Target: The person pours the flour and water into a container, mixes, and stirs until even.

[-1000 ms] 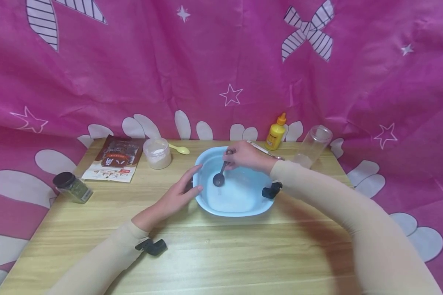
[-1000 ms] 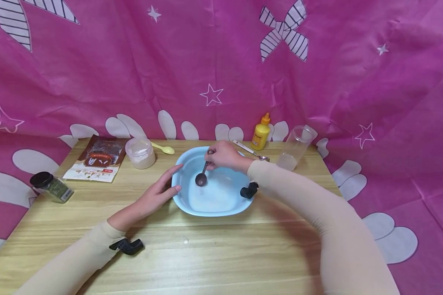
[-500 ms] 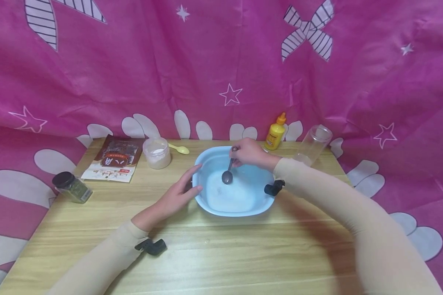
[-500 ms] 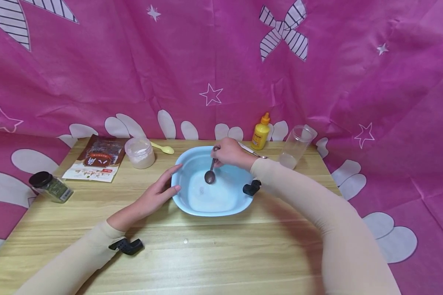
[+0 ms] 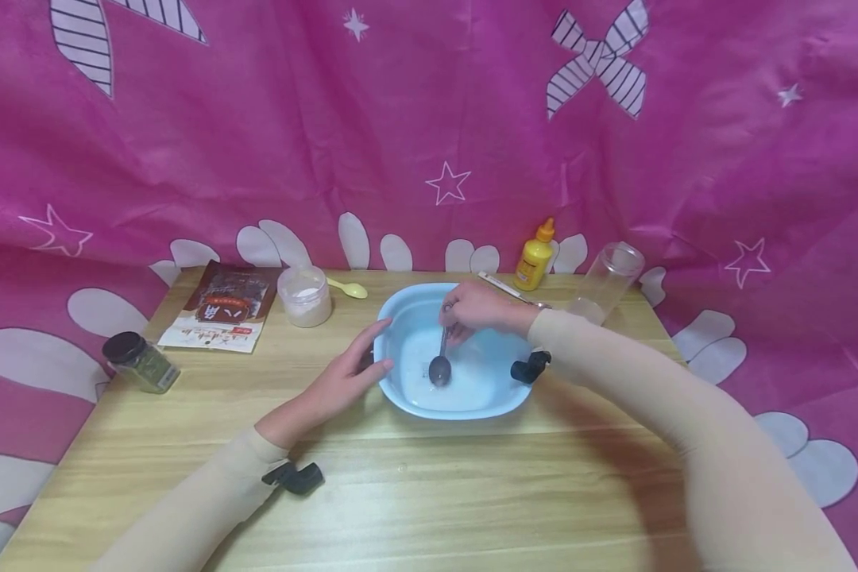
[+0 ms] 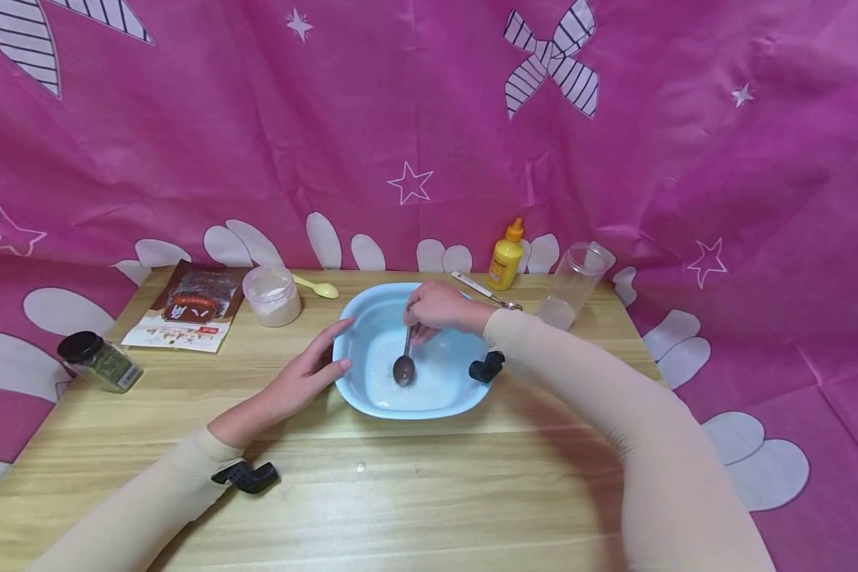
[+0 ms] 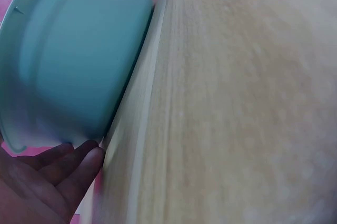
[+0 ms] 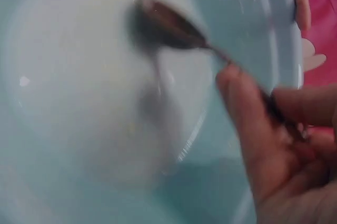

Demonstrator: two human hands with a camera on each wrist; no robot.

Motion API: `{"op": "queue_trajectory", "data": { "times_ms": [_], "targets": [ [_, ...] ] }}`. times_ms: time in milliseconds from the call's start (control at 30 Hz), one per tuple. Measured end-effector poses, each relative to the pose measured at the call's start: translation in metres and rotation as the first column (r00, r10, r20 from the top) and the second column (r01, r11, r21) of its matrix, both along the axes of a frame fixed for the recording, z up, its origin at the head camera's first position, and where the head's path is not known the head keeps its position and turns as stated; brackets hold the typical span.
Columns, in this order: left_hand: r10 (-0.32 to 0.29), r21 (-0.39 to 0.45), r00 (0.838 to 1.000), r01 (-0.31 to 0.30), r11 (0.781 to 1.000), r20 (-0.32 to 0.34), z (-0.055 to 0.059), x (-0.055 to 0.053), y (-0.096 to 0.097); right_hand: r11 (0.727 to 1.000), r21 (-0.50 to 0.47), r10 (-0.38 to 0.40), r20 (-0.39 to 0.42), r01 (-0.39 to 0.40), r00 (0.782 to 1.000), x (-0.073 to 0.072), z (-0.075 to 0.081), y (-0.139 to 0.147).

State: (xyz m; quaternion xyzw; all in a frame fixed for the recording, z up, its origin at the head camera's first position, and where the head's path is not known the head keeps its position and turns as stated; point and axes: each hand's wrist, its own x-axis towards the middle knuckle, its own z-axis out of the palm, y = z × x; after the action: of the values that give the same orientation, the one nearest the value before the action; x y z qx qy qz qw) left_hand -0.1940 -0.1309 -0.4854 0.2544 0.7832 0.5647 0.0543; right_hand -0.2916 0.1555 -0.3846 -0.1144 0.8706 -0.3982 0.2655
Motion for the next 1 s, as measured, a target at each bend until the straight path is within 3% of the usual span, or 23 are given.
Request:
{"op": "queue_trajectory", "data": {
  "times_ms": [100,233,333,467,633,767,867,1000],
  "targets": [
    [-0.001,0.005,1.000,0.001,1.000,0.003,0.001,0.000,0.000,0.996,0.037,-0.075,-0.115,0.080,0.990,-0.004,0.003,0.002],
    [-0.014,0.017,1.000,0.014,1.000,-0.010,0.000,-0.001,0.000,0.993,-0.038,-0.119,-0.160,0.114,0.980,-0.005,0.002,-0.003],
    [-0.024,0.023,1.000,0.024,0.999,-0.017,0.000,0.000,0.000,0.990,-0.126,-0.069,-0.090,0.057,0.994,-0.002,-0.004,-0.008],
    [-0.024,0.024,1.000,0.025,0.999,-0.015,0.001,0.000,0.001,0.987,-0.152,0.057,0.008,-0.055,0.998,0.003,-0.011,-0.007],
    [-0.013,0.012,1.000,0.014,1.000,-0.015,0.001,0.001,0.001,0.985,-0.008,0.172,0.053,-0.172,0.984,0.006,0.001,0.007],
    [-0.010,0.004,1.000,0.010,1.000,-0.017,0.001,0.000,0.001,0.958,0.199,0.219,-0.044,-0.206,0.975,0.002,0.014,0.019],
    [-0.010,0.006,1.000,0.010,1.000,-0.017,0.001,0.000,0.001,0.915,0.340,0.287,-0.164,-0.219,0.944,-0.001,0.022,0.022],
    [-0.009,0.010,1.000,0.009,1.000,-0.018,0.000,0.000,0.000,0.883,0.398,0.370,-0.264,-0.249,0.891,-0.002,0.028,0.018]
  ]
}}
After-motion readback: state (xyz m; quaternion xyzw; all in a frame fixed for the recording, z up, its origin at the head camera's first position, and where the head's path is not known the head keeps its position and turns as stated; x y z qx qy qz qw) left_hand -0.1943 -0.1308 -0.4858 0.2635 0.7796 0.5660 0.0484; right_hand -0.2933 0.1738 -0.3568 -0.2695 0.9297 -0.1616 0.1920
